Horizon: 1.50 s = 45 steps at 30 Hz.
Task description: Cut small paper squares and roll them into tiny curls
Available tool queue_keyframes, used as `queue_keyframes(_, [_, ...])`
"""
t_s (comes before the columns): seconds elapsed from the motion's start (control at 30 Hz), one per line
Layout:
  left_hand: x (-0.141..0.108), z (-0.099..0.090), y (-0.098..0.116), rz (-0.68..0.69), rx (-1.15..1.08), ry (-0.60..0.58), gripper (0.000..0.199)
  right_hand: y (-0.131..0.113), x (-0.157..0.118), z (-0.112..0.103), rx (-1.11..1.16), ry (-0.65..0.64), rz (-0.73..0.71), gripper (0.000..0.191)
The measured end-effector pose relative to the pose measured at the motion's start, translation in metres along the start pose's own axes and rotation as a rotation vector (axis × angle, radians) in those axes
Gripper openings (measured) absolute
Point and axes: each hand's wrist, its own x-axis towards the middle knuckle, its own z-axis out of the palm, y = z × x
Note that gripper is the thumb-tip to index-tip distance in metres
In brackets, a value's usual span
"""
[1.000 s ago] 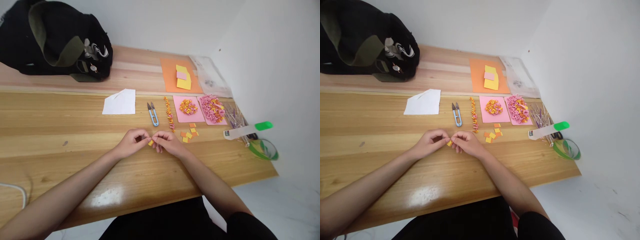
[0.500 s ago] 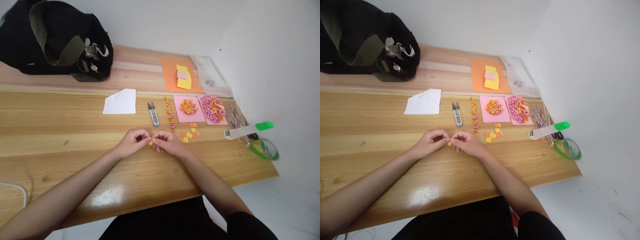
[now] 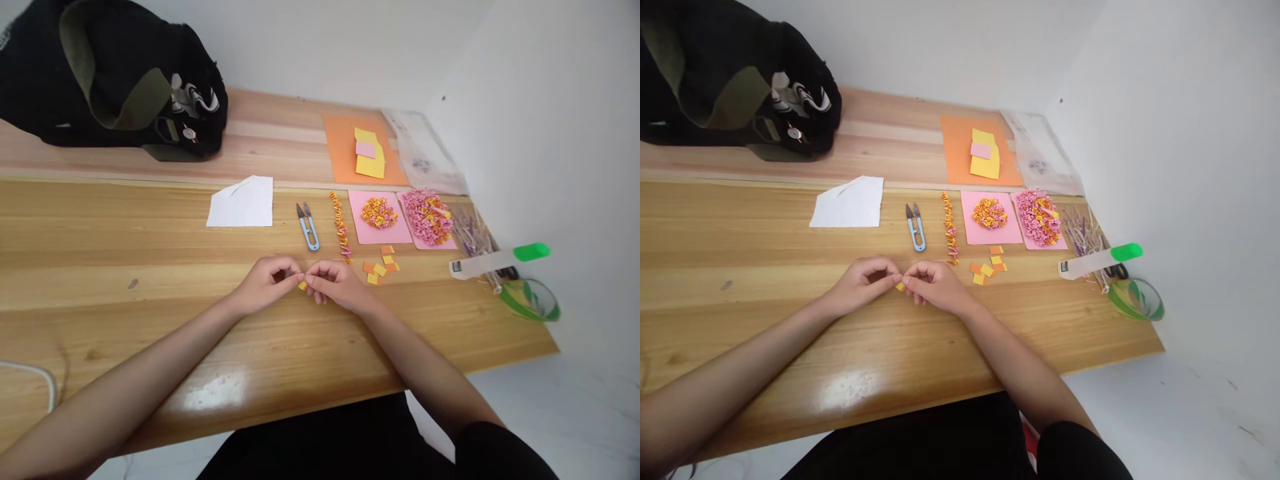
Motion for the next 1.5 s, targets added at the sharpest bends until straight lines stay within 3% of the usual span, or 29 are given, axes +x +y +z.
queue_keyframes(0.83, [-0.0008,-0.0011,-0.001,-0.009,0.031,-0.002,0.025,-0.0001,0.0003,-0.0003,0.07,0.038,0.027,0.031])
queue_keyframes(1.5, [-0.0011,-0.0016,-0.0002,-0.02,0.032,0.003,0.024,0.0002,0.001,0.001,0.059,0.057,0.054,0.023])
